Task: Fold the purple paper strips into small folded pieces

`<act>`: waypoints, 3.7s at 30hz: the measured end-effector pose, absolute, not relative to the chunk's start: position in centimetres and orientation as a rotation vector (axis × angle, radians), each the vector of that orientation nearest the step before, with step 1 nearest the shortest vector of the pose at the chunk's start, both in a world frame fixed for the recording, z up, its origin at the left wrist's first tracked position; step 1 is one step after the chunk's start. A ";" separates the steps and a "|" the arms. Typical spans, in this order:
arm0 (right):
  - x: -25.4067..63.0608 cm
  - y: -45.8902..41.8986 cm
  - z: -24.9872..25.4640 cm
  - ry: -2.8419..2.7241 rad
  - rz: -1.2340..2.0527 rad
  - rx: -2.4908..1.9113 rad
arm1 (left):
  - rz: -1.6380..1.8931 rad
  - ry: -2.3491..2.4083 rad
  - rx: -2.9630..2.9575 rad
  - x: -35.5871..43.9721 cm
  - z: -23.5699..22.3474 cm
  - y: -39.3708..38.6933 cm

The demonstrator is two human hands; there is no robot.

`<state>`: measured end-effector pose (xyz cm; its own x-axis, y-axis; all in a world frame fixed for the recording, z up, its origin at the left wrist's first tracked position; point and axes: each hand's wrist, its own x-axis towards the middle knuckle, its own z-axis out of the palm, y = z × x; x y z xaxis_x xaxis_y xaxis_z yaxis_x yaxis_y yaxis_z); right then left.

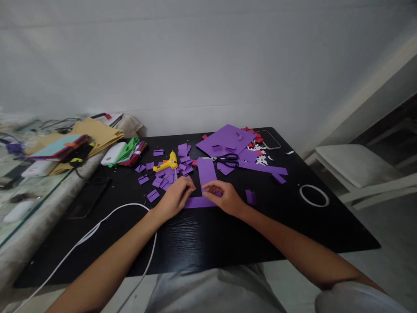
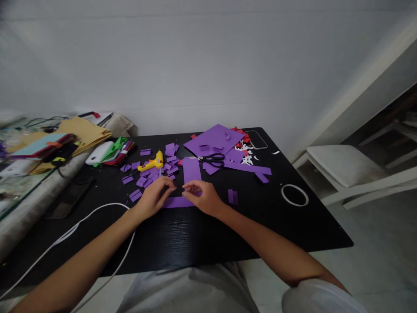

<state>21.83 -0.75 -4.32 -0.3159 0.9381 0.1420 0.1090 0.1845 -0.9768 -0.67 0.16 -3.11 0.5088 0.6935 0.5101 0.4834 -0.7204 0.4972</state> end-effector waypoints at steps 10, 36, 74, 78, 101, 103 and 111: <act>21.6 -1.7 -6.0 -2.303 0.634 -1.006 | 1.097 1.292 2.358 -1.5 -4.0 0.9; 21.2 -1.1 -4.8 -1.418 1.236 -1.077 | 1.231 1.283 1.598 -0.7 -4.1 1.2; 21.3 -1.5 -4.9 -1.450 1.466 -0.853 | 0.748 1.015 1.714 0.2 -4.3 -0.4; 21.7 -1.5 -4.8 -1.643 1.358 -0.905 | 0.684 0.991 1.776 0.2 -3.7 -0.5; 21.7 -0.7 -4.7 -1.421 1.418 -0.999 | 0.707 1.076 1.940 0.1 -2.3 -0.7; 21.7 -0.8 -4.6 -1.416 1.397 -1.001 | 0.713 1.083 1.878 0.3 -2.4 -0.8; 21.6 -1.0 -4.7 -1.370 1.394 -0.990 | 0.792 1.055 1.678 0.5 -2.8 -0.9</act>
<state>21.60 -1.00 -4.74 -0.2584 0.9645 0.0542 -0.0707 0.0371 -0.9968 0.48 -0.93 -2.83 0.4140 0.9098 0.0301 0.2827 -0.1599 0.9458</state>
